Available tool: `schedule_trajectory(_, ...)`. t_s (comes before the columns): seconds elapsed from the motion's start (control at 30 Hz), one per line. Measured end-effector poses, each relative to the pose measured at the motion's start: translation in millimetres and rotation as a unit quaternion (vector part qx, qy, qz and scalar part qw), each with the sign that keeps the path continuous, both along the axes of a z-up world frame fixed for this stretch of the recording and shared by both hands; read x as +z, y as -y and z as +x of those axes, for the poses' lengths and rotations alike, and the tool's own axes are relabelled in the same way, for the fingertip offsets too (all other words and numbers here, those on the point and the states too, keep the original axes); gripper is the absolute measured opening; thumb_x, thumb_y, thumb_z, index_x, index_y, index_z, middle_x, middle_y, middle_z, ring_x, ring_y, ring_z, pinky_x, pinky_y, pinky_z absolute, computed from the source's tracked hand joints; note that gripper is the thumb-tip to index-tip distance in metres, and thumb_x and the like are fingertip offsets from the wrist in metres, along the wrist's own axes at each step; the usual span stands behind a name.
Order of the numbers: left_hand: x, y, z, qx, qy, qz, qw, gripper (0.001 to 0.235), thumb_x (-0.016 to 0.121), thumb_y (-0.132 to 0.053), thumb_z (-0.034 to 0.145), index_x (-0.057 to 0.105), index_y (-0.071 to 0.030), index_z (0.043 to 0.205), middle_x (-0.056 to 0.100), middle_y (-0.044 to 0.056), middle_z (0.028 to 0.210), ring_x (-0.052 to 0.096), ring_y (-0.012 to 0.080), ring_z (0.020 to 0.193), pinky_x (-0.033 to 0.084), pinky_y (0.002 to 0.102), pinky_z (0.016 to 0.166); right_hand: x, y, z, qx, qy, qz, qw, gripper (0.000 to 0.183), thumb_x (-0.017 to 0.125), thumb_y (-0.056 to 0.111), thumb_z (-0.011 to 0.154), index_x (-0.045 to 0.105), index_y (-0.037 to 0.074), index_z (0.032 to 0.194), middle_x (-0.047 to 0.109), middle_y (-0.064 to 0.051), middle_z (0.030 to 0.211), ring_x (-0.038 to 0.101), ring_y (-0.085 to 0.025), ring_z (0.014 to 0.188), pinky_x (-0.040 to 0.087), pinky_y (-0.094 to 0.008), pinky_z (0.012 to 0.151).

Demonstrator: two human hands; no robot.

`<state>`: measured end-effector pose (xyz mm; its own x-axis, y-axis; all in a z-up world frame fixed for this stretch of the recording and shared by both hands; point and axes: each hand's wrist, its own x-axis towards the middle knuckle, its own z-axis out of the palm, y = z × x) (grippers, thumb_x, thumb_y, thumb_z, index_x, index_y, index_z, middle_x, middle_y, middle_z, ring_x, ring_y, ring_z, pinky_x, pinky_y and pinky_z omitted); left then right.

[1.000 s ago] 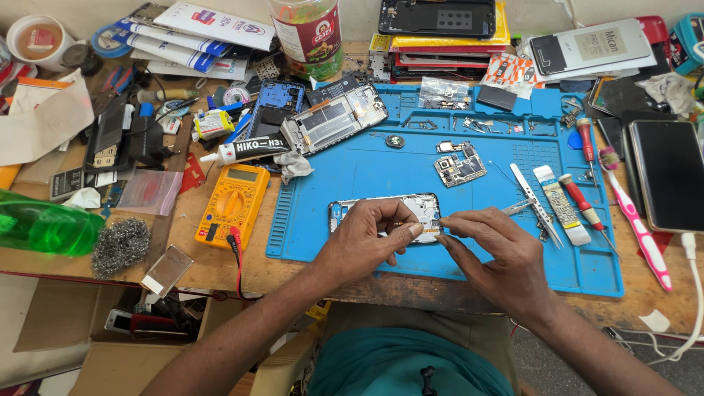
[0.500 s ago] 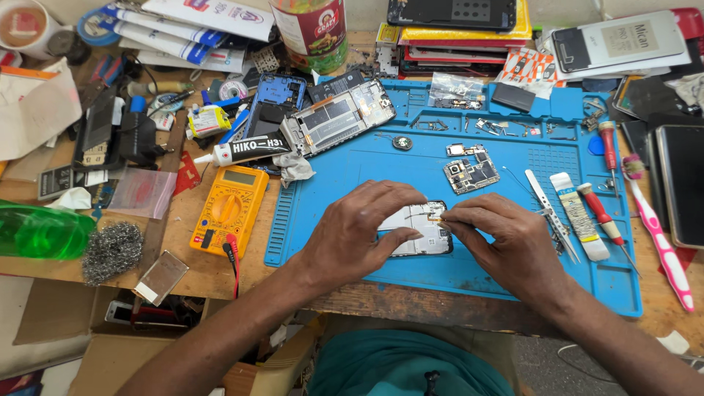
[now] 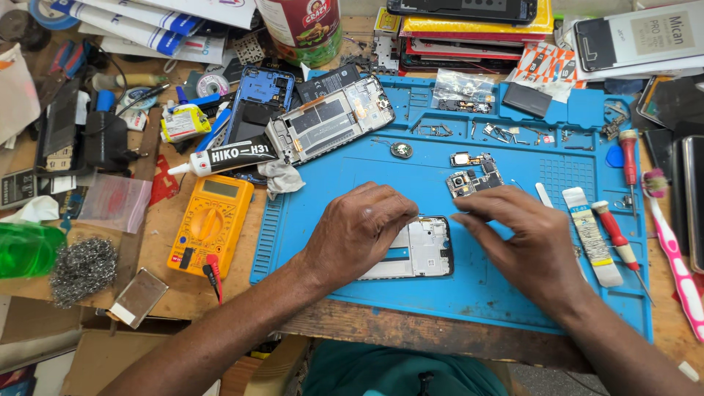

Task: The person applies adhesive from a tube to the edges of a white smartphone frame and a small metal bracket, then uses a cloth to wipe excess adhesive from the frame and bracket. The person handles the frame and bracket repeatedly, applying adhesive and cleaning surfaces on a cluttered workbench.

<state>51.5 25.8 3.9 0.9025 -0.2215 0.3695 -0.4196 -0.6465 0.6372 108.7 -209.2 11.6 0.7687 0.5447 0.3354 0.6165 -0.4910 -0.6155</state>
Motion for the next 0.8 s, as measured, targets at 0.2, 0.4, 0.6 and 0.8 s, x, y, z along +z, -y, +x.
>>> schedule_trajectory(0.2,-12,2,4,0.004,-0.03,0.014,0.999,0.007,0.077,-0.009,0.09,0.073,-0.006,0.095,0.074,0.005,0.088,0.069,0.0187,0.081,0.058,0.034,0.069,-5,9,7,-0.033,-0.044,-0.014,0.998,0.021,0.078,0.005,0.086,0.076,0.005,0.107,0.076,-0.009,0.105,0.076,-0.021,0.092,0.062,-0.032,0.076)
schedule_trajectory(0.4,-16,4,4,0.004,-0.029,0.027,0.999,0.007,0.078,-0.008,0.089,0.074,-0.006,0.096,0.073,0.004,0.087,0.065,0.0178,0.082,0.057,0.032,0.072,-12,12,11,-0.009,-0.046,-0.032,0.998,0.025,0.078,0.008,0.083,0.077,0.008,0.108,0.077,-0.008,0.106,0.075,-0.021,0.093,0.062,-0.033,0.074)
schedule_trajectory(0.6,-18,4,5,-0.001,-0.037,0.032,0.999,0.009,0.079,-0.01,0.089,0.075,-0.006,0.096,0.072,0.004,0.086,0.064,0.0182,0.082,0.056,0.033,0.072,-22,12,11,0.002,-0.063,-0.042,0.997,0.026,0.078,0.012,0.083,0.077,0.009,0.109,0.076,-0.009,0.108,0.075,-0.021,0.093,0.063,-0.031,0.073)
schedule_trajectory(0.8,-18,3,4,-0.003,-0.026,0.029,0.999,0.01,0.079,-0.011,0.088,0.075,-0.006,0.097,0.072,0.004,0.088,0.064,0.0183,0.083,0.056,0.033,0.073,-25,10,10,0.018,-0.048,-0.051,0.997,0.024,0.078,0.012,0.083,0.076,0.009,0.107,0.076,-0.009,0.106,0.075,-0.022,0.095,0.063,-0.032,0.078)
